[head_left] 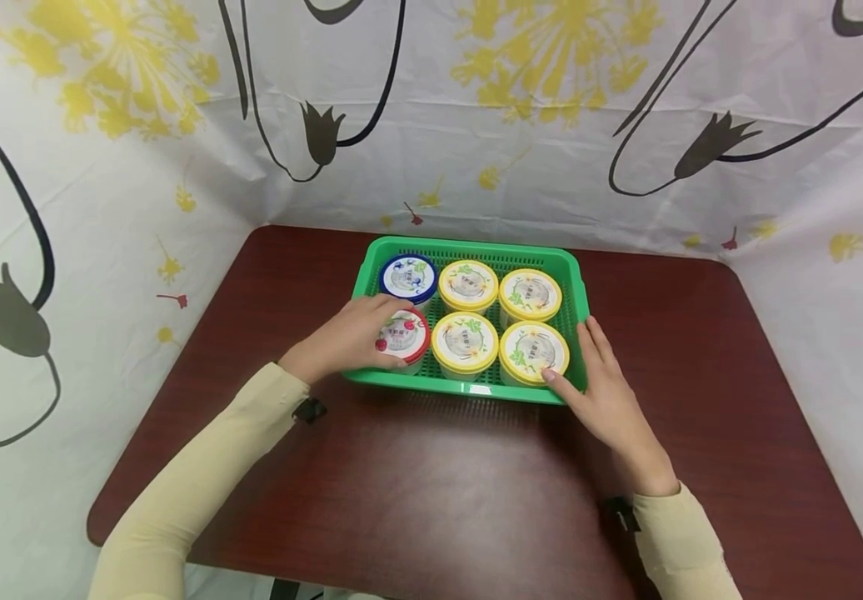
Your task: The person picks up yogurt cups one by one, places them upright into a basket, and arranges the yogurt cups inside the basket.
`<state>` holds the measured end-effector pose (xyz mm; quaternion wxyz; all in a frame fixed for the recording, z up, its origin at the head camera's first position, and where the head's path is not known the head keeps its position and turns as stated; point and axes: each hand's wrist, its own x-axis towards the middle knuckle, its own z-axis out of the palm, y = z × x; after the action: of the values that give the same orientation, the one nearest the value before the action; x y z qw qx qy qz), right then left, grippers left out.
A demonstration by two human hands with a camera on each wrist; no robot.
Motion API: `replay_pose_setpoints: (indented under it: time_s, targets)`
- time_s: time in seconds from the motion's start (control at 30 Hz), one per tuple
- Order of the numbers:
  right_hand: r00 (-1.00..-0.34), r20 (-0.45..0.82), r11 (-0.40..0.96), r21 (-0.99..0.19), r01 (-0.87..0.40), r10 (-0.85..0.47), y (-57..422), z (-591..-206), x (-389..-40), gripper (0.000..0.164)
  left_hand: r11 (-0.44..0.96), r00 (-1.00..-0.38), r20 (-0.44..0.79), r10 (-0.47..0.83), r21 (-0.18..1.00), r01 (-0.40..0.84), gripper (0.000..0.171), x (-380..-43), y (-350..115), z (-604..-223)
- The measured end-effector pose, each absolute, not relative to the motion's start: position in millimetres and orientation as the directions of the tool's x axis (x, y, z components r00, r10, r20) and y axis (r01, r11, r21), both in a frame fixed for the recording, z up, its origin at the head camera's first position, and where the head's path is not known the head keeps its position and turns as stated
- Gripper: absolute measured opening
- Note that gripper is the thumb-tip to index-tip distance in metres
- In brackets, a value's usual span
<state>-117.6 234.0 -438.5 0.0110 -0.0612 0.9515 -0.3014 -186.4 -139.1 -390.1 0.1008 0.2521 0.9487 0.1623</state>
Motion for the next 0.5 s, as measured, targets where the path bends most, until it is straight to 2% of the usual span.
replay_pose_setpoints:
  time_s: [0.23,0.5]
  targets:
    - [-0.991,0.036,0.829,-0.544,-0.129,-0.131,246,-423,-121,0.093,0.813,-0.849,-0.078,0.522,0.347,0.468,0.089,-186,-137,-384]
    - [-0.947,0.171,0.832,-0.453,-0.32,-0.271,240,-401,-133,0.088,0.754,-0.792,0.033,0.61,0.283,0.593,0.082,-179,-134,-366]
